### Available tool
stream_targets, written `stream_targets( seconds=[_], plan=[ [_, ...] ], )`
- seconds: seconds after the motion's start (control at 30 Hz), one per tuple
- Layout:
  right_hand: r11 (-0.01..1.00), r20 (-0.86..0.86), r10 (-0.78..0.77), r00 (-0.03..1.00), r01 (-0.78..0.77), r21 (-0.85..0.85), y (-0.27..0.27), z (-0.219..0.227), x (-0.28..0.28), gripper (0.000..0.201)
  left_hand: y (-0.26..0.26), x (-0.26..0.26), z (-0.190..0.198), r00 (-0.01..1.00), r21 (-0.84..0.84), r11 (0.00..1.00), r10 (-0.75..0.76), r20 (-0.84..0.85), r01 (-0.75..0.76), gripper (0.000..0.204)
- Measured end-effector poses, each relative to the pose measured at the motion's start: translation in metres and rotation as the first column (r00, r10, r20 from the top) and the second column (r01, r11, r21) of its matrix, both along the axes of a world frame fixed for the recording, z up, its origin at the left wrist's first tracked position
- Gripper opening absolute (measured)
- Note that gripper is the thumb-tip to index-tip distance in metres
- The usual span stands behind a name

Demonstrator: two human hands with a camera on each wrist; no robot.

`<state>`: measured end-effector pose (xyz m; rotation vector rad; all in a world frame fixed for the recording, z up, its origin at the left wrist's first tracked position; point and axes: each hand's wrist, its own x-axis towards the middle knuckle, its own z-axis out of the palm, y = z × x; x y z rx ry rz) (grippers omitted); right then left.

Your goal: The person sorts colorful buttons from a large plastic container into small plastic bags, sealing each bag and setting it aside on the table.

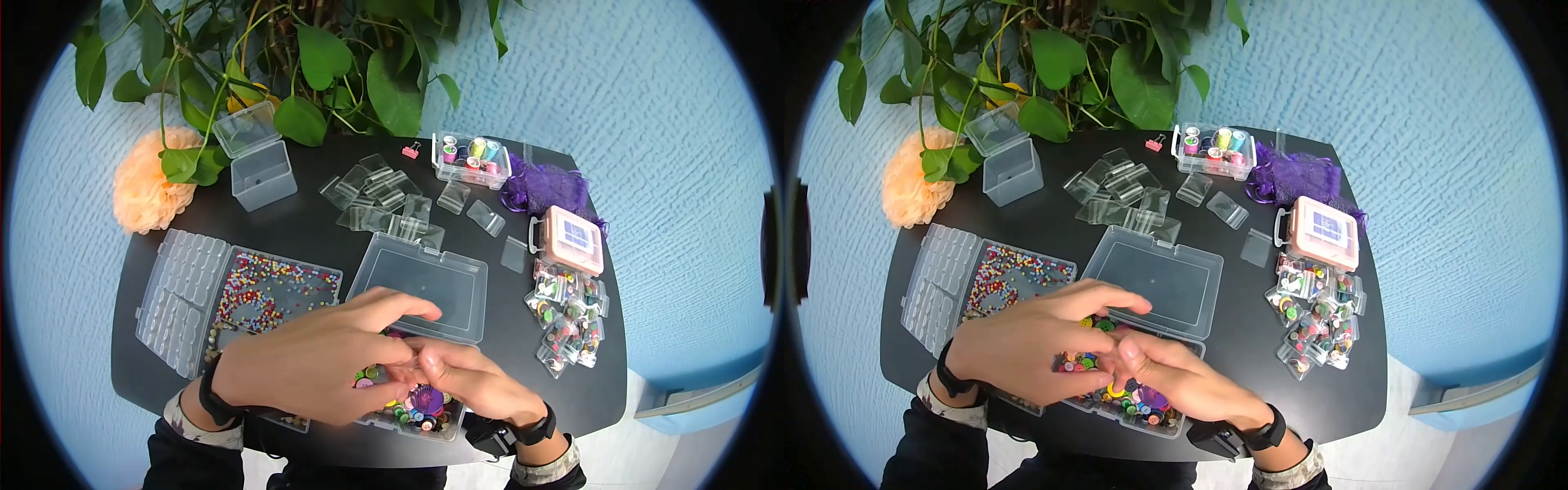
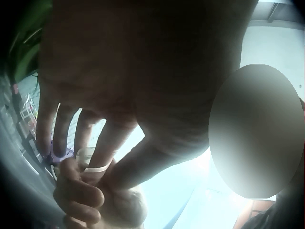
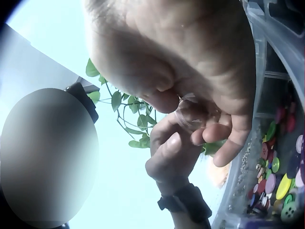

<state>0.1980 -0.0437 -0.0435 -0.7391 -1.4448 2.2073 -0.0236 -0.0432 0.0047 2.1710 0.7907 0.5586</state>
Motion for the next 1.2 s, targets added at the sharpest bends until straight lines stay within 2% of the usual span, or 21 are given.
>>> stream_targets(
  seconds=[0.07, 0.1, 0.2, 0.23, 0.3, 0.33, 0.4, 0.47, 0.5, 0.53, 0.6, 0.67, 0.73, 0.8, 0.83, 0.9, 0.93, 1.0, 1.03, 1.13, 1.2],
  plan=[
    [0.993, 0.154, 0.061, 0.986, -0.075, 0.086, 0.000, -0.001, -0.002, 0.051, 0.003, -0.002, -0.009, 0.998, 0.062, 0.998, -0.010, -0.059, 0.013, 0.009],
    [0.992, 0.138, 0.046, 0.989, -0.062, 0.111, -0.002, -0.003, -0.005, 0.047, 0.003, -0.001, -0.012, 0.993, 0.124, 0.992, -0.015, -0.118, 0.030, 0.009],
    [0.986, 0.144, -0.033, 0.989, 0.009, 0.166, -0.006, 0.004, -0.007, 0.045, -0.001, 0.003, -0.012, 0.989, 0.137, 0.990, 0.032, -0.147, -0.012, 0.012],
    [0.979, 0.051, -0.106, 0.993, 0.095, 0.182, -0.006, 0.008, -0.006, 0.043, -0.002, 0.004, -0.011, 0.988, 0.139, 0.990, 0.033, -0.152, -0.012, 0.012],
    [0.983, 0.076, -0.052, 0.996, 0.038, 0.177, 0.000, 0.013, 0.002, 0.043, -0.003, 0.003, -0.009, 0.994, 0.008, 1.000, 0.027, -0.102, -0.027, 0.015],
    [0.985, 0.106, 0.002, 0.994, -0.020, 0.171, 0.001, 0.014, 0.005, 0.043, -0.003, 0.004, -0.007, 0.994, 0.010, 1.000, 0.030, -0.109, -0.029, 0.015],
    [0.982, 0.123, 0.020, 0.992, -0.042, 0.184, -0.002, 0.011, 0.002, 0.044, -0.001, 0.007, -0.002, 0.984, -0.099, 0.993, -0.073, -0.161, 0.058, 0.017],
    [0.973, 0.095, 0.057, 0.994, -0.076, 0.219, -0.003, 0.016, 0.003, 0.044, 0.007, 0.000, 0.005, 0.986, -0.041, 0.992, -0.121, -0.116, 0.117, 0.016],
    [0.977, 0.083, 0.020, 0.996, -0.037, 0.212, -0.003, 0.022, 0.006, 0.044, 0.014, -0.006, 0.015, 0.992, -0.122, 0.987, -0.114, -0.056, 0.106, 0.016],
    [0.976, 0.073, 0.022, 0.997, -0.037, 0.214, 0.001, 0.022, 0.009, 0.044, 0.023, -0.011, 0.024, 0.995, -0.203, 0.974, -0.100, 0.000, 0.098, 0.017],
    [0.982, 0.014, -0.060, 0.998, 0.057, 0.180, 0.008, 0.021, 0.015, 0.045, 0.048, -0.019, 0.039, 0.972, -0.395, 0.901, 0.224, 0.074, -0.178, 0.018],
    [0.978, 0.021, -0.103, 0.994, 0.098, 0.187, 0.010, 0.020, 0.017, 0.047, 0.100, -0.023, 0.026, 0.960, -0.163, 0.946, 0.278, -0.038, -0.281, 0.017],
    [0.980, -0.073, -0.107, 0.992, 0.117, 0.159, 0.016, 0.009, 0.017, 0.049, 0.150, -0.025, -0.008, 0.939, 0.108, 0.947, 0.315, -0.140, -0.302, 0.019],
    [0.981, -0.093, -0.100, 0.991, 0.114, 0.160, 0.021, 0.003, 0.017, 0.050, 0.179, -0.014, -0.018, 0.889, 0.201, 0.934, 0.346, -0.300, -0.296, 0.027],
    [0.980, -0.079, -0.106, 0.991, 0.117, 0.158, 0.023, 0.001, 0.017, 0.050, 0.196, -0.014, -0.032, 0.887, 0.201, 0.933, 0.348, -0.303, -0.298, 0.027],
    [0.981, -0.063, -0.113, 0.992, 0.122, 0.153, 0.025, -0.001, 0.018, 0.050, 0.218, -0.010, -0.054, 0.880, 0.386, 0.889, 0.374, -0.294, -0.248, 0.040],
    [0.981, -0.062, -0.116, 0.991, 0.124, 0.146, 0.026, -0.001, 0.019, 0.052, 0.222, -0.007, -0.059, 0.880, 0.383, 0.890, 0.372, -0.296, -0.248, 0.040],
    [0.983, -0.060, -0.121, 0.991, 0.128, 0.132, 0.027, 0.000, 0.020, 0.054, 0.222, 0.001, -0.063, 0.745, 0.410, 0.867, 0.468, -0.475, -0.283, 0.045],
    [0.982, -0.080, -0.127, 0.989, 0.137, 0.127, 0.027, 0.001, 0.020, 0.051, 0.225, 0.004, -0.063, 0.718, 0.399, 0.873, 0.466, -0.518, -0.280, 0.050],
    [0.984, -0.114, -0.135, 0.984, 0.147, 0.102, 0.024, 0.004, 0.019, 0.048, 0.229, 0.012, -0.056, 0.680, 0.278, 0.910, 0.415, -0.604, -0.308, 0.051],
    [0.986, -0.129, -0.129, 0.983, 0.141, 0.088, 0.023, 0.005, 0.017, 0.048, 0.231, 0.009, -0.060, 0.672, 0.261, 0.900, 0.435, -0.600, -0.349, 0.051]
  ],
)
